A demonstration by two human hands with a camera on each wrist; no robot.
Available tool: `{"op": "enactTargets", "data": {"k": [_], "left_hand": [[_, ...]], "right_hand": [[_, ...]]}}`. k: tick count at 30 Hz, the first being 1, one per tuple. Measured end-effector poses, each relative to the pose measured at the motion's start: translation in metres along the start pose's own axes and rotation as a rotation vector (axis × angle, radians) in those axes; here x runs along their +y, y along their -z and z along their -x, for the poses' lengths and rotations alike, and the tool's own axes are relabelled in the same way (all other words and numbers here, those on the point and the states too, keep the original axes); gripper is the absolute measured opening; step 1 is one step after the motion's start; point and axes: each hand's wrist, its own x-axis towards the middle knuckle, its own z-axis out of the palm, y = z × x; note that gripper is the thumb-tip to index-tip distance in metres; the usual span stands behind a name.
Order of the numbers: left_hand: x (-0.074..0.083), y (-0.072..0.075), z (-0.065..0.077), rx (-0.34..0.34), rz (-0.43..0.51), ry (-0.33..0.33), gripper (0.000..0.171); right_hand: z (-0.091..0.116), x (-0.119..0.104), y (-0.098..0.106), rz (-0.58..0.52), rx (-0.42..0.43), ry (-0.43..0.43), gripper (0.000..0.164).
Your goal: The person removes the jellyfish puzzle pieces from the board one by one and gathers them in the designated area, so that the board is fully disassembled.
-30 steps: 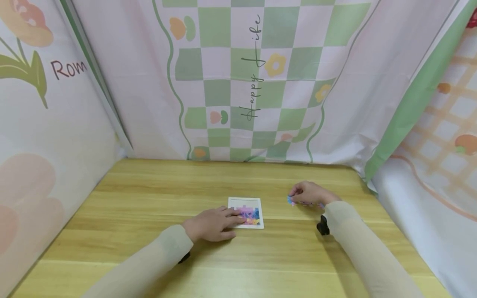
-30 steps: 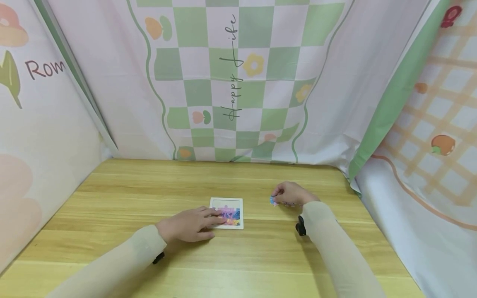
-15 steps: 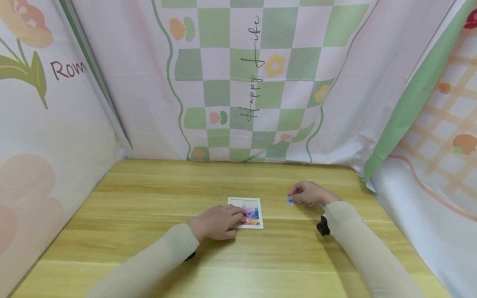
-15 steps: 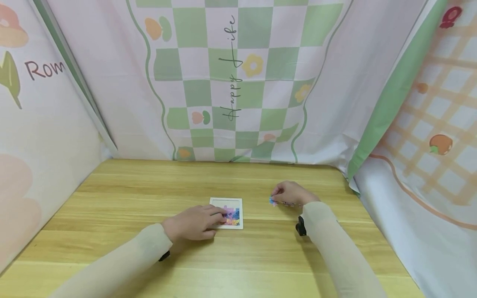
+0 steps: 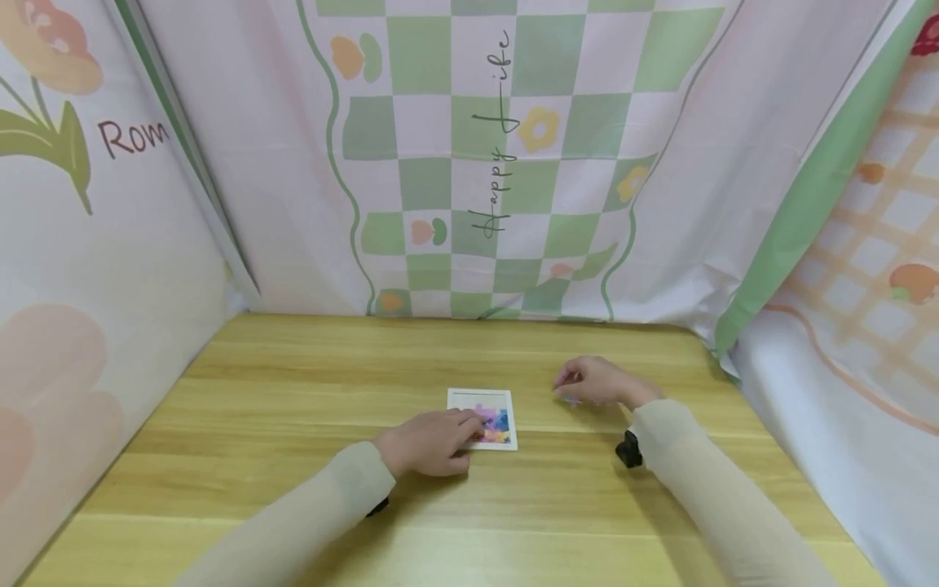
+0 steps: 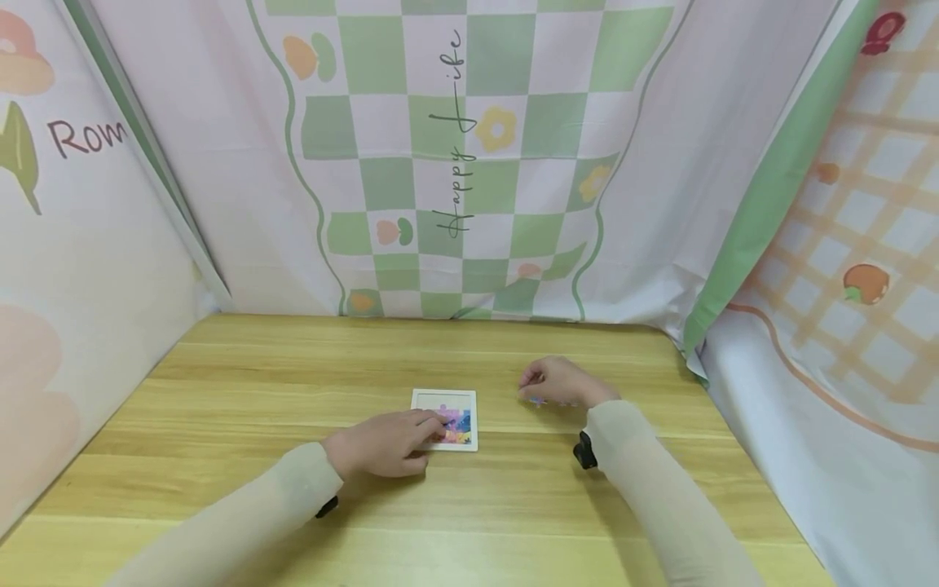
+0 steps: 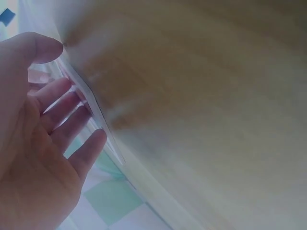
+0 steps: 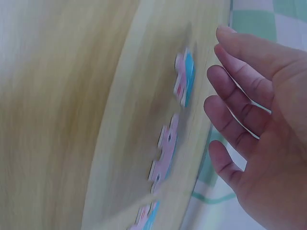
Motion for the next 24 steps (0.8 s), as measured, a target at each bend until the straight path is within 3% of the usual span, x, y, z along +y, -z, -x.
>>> {"op": "enactTargets", "data": {"k": [9,24], "left_hand": [[-0.001,-0.002,0.002,-0.017,0.036,-0.002,0.054],[-0.001,-0.003,0.001,-0.031,0.027,0.009,0.052]], "right_hand": [[-0.007,-0.020,-0.018,0.094,-0.005,0.152,0.017],[-0.013,-0.047,-0.048,0.107,-0.035,0.275,0.017]]}}
